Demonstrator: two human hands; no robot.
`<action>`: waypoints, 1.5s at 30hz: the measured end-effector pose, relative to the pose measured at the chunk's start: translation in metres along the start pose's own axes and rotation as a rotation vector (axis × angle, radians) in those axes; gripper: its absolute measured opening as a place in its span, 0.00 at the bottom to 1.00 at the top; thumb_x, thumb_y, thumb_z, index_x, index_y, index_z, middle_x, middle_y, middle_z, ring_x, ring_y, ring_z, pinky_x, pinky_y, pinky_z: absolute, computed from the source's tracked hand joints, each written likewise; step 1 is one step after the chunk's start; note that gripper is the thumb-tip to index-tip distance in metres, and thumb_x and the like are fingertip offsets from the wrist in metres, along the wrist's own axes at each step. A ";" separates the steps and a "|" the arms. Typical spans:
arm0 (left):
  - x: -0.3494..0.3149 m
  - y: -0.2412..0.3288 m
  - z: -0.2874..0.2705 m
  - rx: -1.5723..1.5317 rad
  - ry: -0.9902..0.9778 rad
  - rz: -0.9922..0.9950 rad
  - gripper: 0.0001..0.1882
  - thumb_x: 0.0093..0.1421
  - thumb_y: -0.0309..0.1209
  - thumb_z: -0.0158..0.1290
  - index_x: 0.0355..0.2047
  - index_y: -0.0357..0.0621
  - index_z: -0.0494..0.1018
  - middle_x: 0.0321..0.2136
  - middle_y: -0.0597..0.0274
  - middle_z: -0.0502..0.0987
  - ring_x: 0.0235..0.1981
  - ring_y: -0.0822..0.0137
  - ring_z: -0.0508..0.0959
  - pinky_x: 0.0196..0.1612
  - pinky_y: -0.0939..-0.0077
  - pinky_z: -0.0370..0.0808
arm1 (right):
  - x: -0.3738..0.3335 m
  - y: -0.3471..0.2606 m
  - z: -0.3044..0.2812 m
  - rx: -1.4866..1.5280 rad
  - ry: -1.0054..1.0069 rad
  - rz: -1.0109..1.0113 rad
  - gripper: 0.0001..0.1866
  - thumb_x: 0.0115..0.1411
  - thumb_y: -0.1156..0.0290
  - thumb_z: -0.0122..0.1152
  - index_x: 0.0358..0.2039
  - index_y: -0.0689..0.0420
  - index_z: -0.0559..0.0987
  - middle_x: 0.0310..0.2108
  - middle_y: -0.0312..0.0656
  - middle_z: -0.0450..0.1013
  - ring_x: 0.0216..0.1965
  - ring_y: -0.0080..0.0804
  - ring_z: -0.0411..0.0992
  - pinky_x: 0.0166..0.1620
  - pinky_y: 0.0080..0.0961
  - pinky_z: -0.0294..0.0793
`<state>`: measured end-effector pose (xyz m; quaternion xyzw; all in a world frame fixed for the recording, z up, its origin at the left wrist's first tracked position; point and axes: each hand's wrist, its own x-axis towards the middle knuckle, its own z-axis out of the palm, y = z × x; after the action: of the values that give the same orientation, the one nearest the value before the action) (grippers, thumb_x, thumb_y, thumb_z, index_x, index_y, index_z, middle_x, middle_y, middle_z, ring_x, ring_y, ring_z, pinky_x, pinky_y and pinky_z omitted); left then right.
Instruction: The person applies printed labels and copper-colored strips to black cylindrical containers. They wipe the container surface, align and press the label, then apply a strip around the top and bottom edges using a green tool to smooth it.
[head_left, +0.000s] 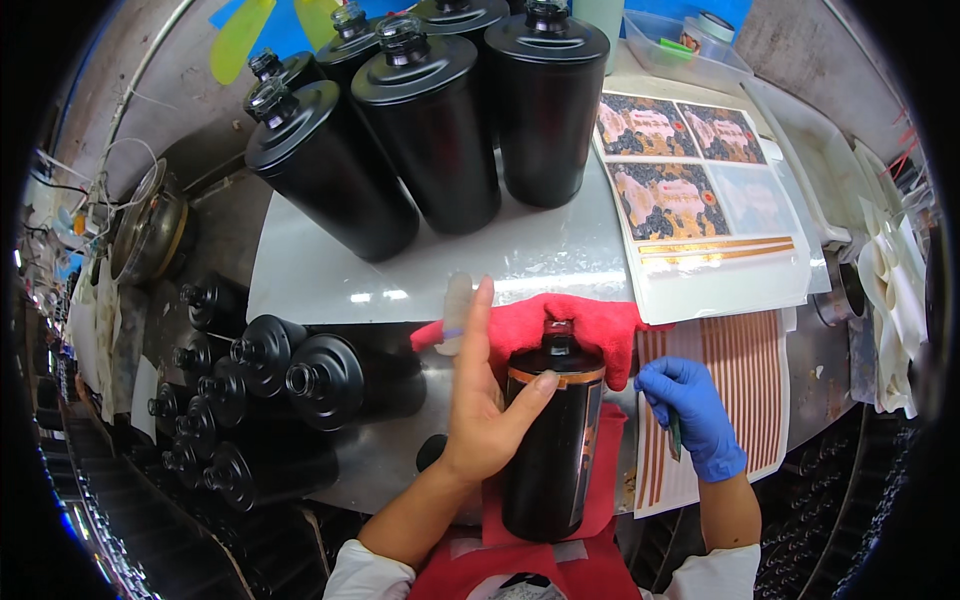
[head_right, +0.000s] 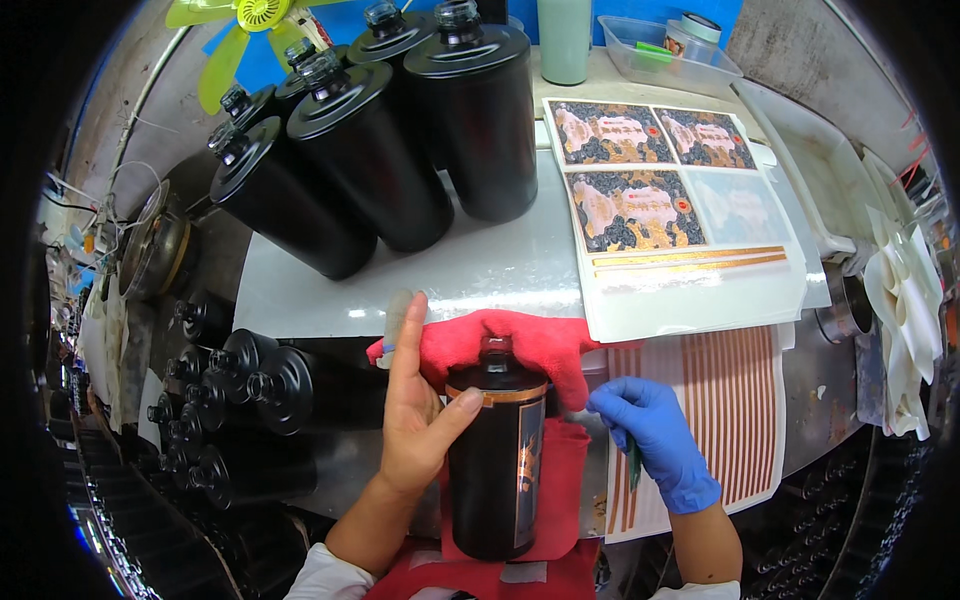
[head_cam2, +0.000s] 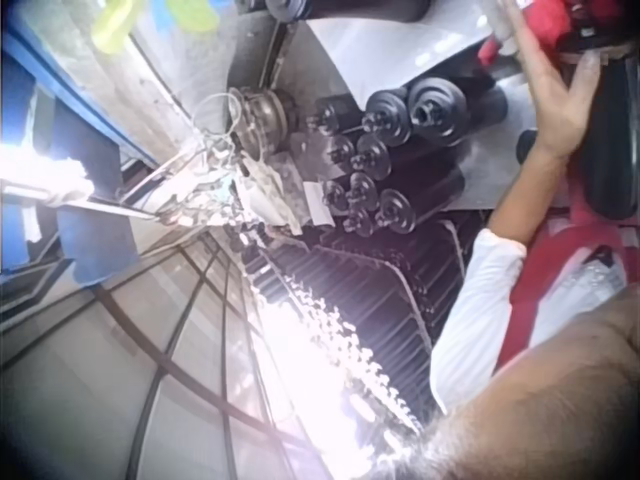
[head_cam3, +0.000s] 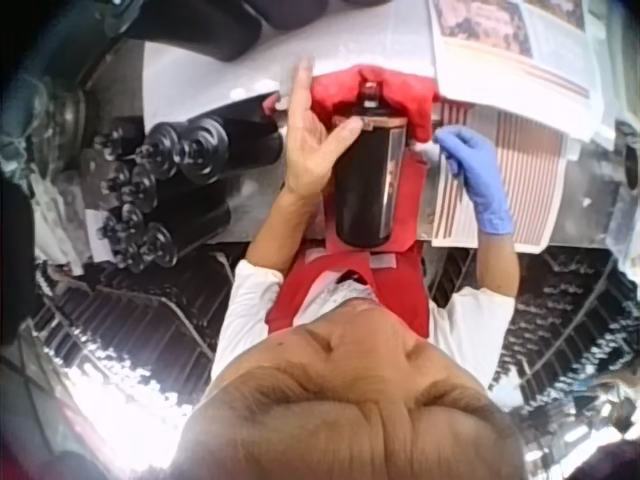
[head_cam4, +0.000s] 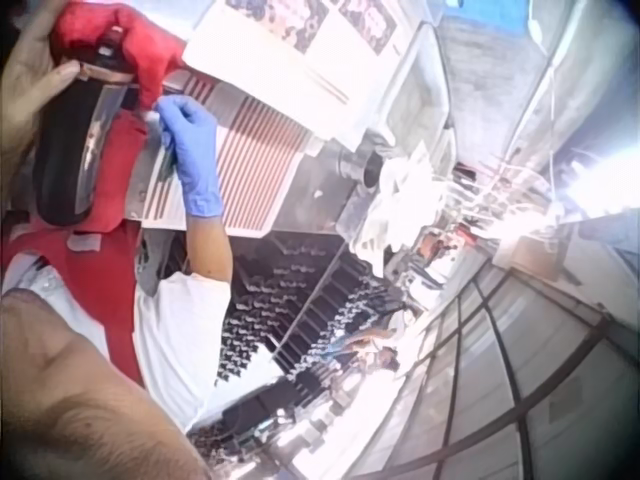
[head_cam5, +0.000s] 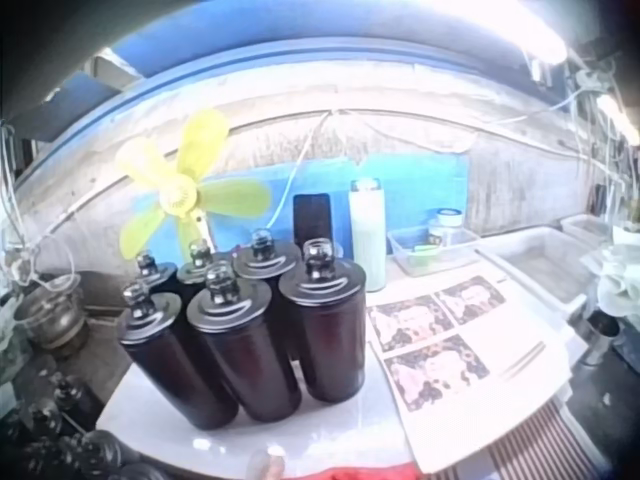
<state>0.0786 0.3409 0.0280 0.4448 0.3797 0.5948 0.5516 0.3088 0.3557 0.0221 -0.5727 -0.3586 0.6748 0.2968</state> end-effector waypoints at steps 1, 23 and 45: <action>0.000 -0.004 0.001 0.023 0.027 -0.019 0.43 0.56 0.18 0.52 0.65 0.35 0.38 0.61 0.51 0.53 0.60 0.65 0.59 0.61 0.70 0.56 | 0.000 0.000 0.000 -0.005 0.003 0.001 0.09 0.55 0.68 0.62 0.27 0.62 0.78 0.18 0.32 0.68 0.15 0.14 0.62 0.18 0.11 0.58; 0.001 -0.004 0.003 0.217 0.054 -0.032 0.37 0.61 0.29 0.50 0.65 0.35 0.43 0.58 0.51 0.56 0.57 0.66 0.61 0.60 0.72 0.55 | -0.003 0.008 0.001 0.001 -0.015 0.002 0.10 0.56 0.67 0.61 0.28 0.62 0.78 0.18 0.32 0.68 0.16 0.14 0.63 0.19 0.11 0.59; 0.000 0.001 0.010 0.618 0.080 0.054 0.49 0.50 0.26 0.61 0.64 0.35 0.41 0.58 0.44 0.52 0.55 0.61 0.62 0.57 0.69 0.60 | -0.025 0.042 -0.021 0.555 0.006 0.095 0.22 0.55 0.73 0.58 0.52 0.55 0.70 0.37 0.39 0.71 0.31 0.27 0.73 0.36 0.23 0.78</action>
<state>0.0875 0.3404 0.0323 0.5776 0.5518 0.4829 0.3588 0.3339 0.3142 -0.0002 -0.4877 -0.1320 0.7586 0.4115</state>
